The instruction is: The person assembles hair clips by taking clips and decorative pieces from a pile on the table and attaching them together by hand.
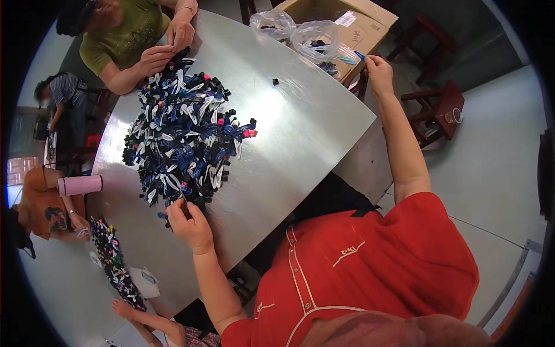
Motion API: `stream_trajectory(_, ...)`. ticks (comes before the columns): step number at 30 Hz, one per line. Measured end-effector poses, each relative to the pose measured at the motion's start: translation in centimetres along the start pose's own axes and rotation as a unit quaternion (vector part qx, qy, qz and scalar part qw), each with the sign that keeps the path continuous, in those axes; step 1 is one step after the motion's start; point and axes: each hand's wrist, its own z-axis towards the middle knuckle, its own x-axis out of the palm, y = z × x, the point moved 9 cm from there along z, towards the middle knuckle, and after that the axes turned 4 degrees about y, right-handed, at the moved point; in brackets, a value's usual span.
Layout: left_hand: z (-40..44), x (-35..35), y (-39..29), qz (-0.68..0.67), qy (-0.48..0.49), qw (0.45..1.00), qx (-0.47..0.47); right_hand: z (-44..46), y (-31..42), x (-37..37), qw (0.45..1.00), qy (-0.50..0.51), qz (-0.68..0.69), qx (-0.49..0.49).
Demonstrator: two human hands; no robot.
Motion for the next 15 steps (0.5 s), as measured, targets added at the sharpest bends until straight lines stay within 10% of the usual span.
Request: stream_trajectory(15,0.1,-0.1,0.3,-0.024,-0.001,1.000,-0.016,0.4,3.7,5.6,0.891,0.121,-0.429,-0.089)
